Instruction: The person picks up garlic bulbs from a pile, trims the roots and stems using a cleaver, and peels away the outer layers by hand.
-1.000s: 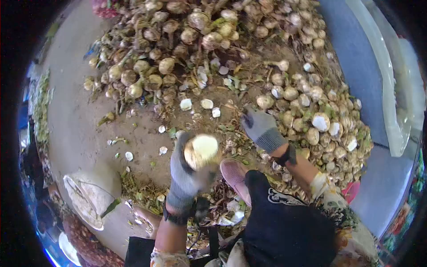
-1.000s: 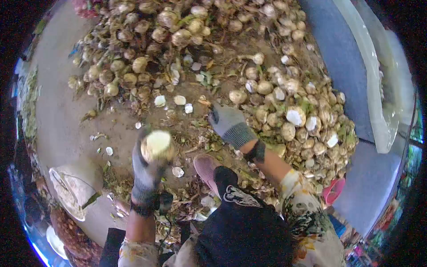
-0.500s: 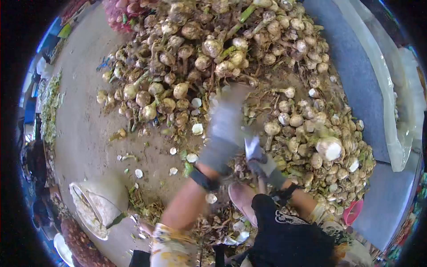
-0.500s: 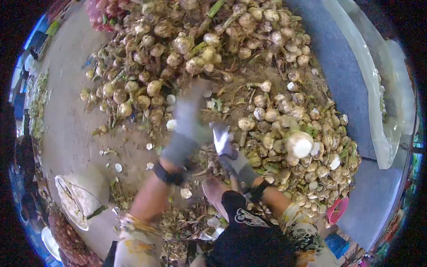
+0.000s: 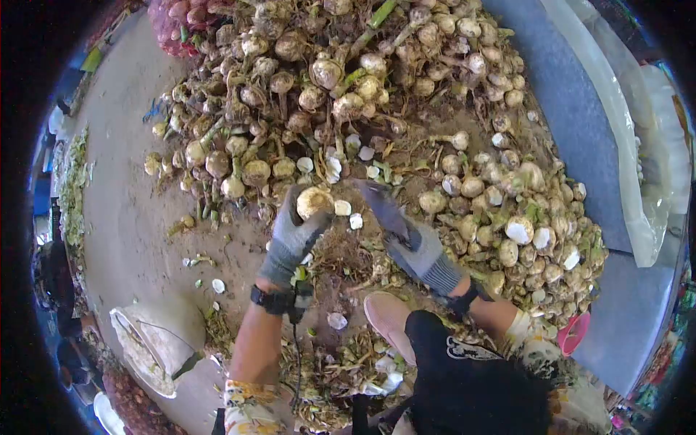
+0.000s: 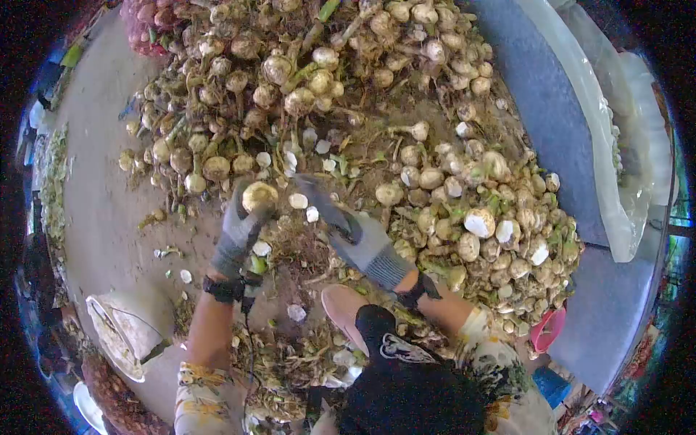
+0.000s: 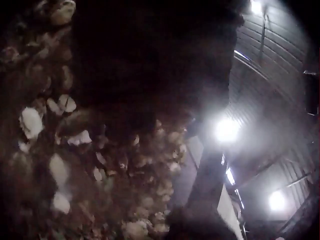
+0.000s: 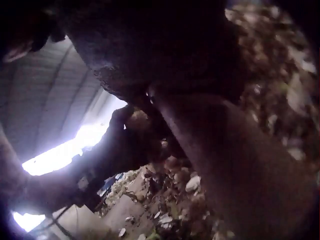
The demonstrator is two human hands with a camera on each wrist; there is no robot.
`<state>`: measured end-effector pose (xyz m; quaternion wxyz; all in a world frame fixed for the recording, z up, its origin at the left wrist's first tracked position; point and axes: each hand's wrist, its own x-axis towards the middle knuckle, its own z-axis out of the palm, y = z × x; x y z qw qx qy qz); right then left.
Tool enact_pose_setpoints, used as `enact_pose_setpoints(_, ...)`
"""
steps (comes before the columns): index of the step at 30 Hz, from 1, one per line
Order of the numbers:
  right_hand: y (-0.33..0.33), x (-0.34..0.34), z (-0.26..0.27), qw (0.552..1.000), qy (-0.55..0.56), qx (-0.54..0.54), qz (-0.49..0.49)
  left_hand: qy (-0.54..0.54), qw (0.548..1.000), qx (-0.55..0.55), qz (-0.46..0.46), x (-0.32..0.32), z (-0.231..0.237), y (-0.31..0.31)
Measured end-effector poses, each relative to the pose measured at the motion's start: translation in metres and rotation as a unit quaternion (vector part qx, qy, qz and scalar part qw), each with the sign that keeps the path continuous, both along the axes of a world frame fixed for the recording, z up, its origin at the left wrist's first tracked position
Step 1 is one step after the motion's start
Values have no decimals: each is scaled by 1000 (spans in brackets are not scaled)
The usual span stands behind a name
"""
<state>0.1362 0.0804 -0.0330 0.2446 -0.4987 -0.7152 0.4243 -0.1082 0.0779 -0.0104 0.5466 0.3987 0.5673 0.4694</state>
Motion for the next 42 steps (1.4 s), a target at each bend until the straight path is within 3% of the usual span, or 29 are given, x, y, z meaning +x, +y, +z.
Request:
enact_pose_setpoints(1, 4, -9, 11, 999, -17, 37, 17, -80, 995, -61, 23, 10, 8, -15)
enact_pose_setpoints(4, 10, -31, 47, 956, -141, 215, 139, -100, 994, -20, -30, 20, 20, -43)
enact_pose_setpoints(7, 2, -35, 49, 928, -127, 302, 176, 43, 992, 106, -48, 13, 1, -63)
enact_pose_setpoints(11, -5, -32, 51, 940, -146, 228, 206, -14, 998, 47, 26, 25, -1, -72)
enact_pose_setpoints(14, -8, -28, 38, 939, -142, 261, 174, -34, 998, -50, 13, 29, 6, -73)
enact_pose_setpoints(16, -5, -23, 3, 954, -231, 102, 161, -22, 986, -165, -32, 36, 35, -74)
enact_pose_setpoints(17, 4, -23, -7, 951, -272, 25, 144, -81, 993, -88, -13, 47, 33, -81)
enact_pose_setpoints(18, 2, -11, -13, 960, -258, 21, 107, -144, 990, -11, -2, 58, 31, -88)
enact_pose_setpoints(21, 8, 9, -13, 985, -168, 29, 37, 60, 998, -6, 15, 47, 25, -74)
enact_pose_setpoints(22, 8, 10, -8, 993, -115, 33, 11, 225, 974, 30, -1, 34, 9, -65)
enact_pose_setpoints(24, 3, 11, -13, 999, -22, 39, -26, 101, 992, 24, 78, 29, -7, -62)
enact_pose_setpoints(27, -16, 7, -55, 954, 172, -231, -79, -91, 988, 3, 121, 54, 25, -51)
enact_pose_setpoints(28, -21, 2, -41, 931, 117, -345, 26, -130, 988, -6, 82, 72, 41, -41)
enact_pose_setpoints(29, -26, 0, -41, 926, 131, -354, 14, -169, 984, -13, 45, 91, 51, -31)
enact_pose_setpoints(30, -24, 0, -45, 922, 147, -359, 3, -82, 989, 119, 4, 116, 53, -21)
enact_pose_setpoints(32, -26, 15, -58, 908, 170, -381, -22, 35, 968, 240, -59, 123, 56, -4)
enact_pose_setpoints(33, -33, 24, -67, 898, 183, -398, -39, 64, 967, 232, -88, 104, 62, 12)
enact_pose_setpoints(34, -35, 30, -71, 888, 199, -411, -59, 386, 897, 196, -88, 68, 45, 28)
enact_pose_setpoints(35, -33, 36, -72, 885, 204, -413, -69, 567, 800, 186, -54, 23, 20, 41)
enact_pose_setpoints(36, -30, 42, -72, 883, 207, -413, -79, 701, 709, 56, -53, -16, 2, 48)
enact_pose_setpoints(37, -24, 49, -70, 883, 207, -412, -88, 785, 614, 75, -37, -55, -12, 52)
enact_pose_setpoints(39, -15, 50, -64, 901, 191, -382, -70, 857, 494, 115, -92, -118, -48, 58)
enact_pose_setpoints(42, -34, 35, -60, 934, 120, -336, -17, 808, 568, 76, -135, -123, -46, 67)
